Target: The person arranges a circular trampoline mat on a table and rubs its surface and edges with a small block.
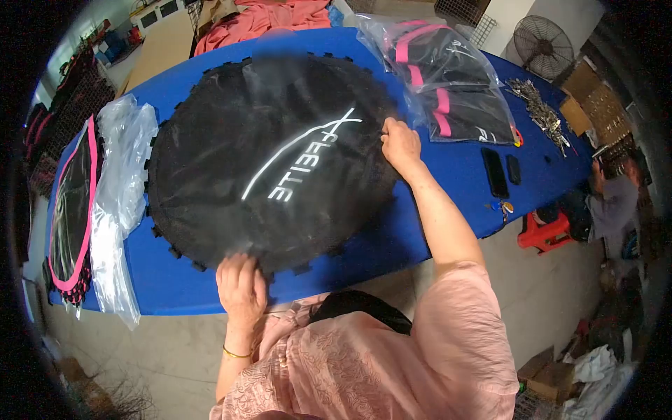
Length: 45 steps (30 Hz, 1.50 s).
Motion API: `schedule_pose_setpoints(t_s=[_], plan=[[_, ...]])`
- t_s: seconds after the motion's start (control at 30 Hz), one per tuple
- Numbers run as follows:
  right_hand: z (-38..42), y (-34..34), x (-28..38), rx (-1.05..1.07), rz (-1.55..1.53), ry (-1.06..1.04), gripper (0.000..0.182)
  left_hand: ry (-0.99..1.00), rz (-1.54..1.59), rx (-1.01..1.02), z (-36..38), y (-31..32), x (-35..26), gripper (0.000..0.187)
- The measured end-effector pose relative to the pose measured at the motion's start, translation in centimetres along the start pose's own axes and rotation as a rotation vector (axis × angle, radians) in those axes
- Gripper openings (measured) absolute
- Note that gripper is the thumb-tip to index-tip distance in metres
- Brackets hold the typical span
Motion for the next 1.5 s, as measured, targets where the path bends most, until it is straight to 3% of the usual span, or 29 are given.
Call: schedule_pose_setpoints(t_s=[0.27, 0.4, 0.5, 0.83, 1.3, 1.5], plan=[[4.7, -0.7, 6.7, 0.186, -0.289, -0.067, 0.015, 0.007, -0.001, -0.011, 0.1, -0.1, 0.0, 0.026], [7.8, -3.0, 12.3, 0.077, -0.383, -0.329, 0.014, 0.008, -0.008, -0.011, 0.0, -0.1, -0.1, 0.026], [10.0, -2.5, 15.1, 0.154, -0.393, -0.383, 0.015, 0.004, -0.015, -0.007, 0.0, -0.1, -0.1, 0.025], [11.5, -3.1, 15.1, 0.298, -0.465, -0.372, 0.011, -0.008, -0.010, -0.019, 0.0, -0.3, -0.1, 0.026], [12.0, -3.4, 18.8, 0.141, -0.569, -0.493, 0.011, -0.016, -0.020, -0.007, 0.0, -0.1, -0.1, 0.026], [12.8, -3.6, 20.4, 0.183, -0.567, -0.512, 0.010, -0.033, -0.037, 0.009, 0.1, 0.0, 0.2, 0.026]])
Point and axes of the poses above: each hand's wrist, its own z-axis away from the middle knuckle, its own y-axis out of the palm, x = y × z, the point moved 10 cm from there along -z, towards the middle knuckle, and after that the axes turned 6 degrees about z, right-handed, at the moved point
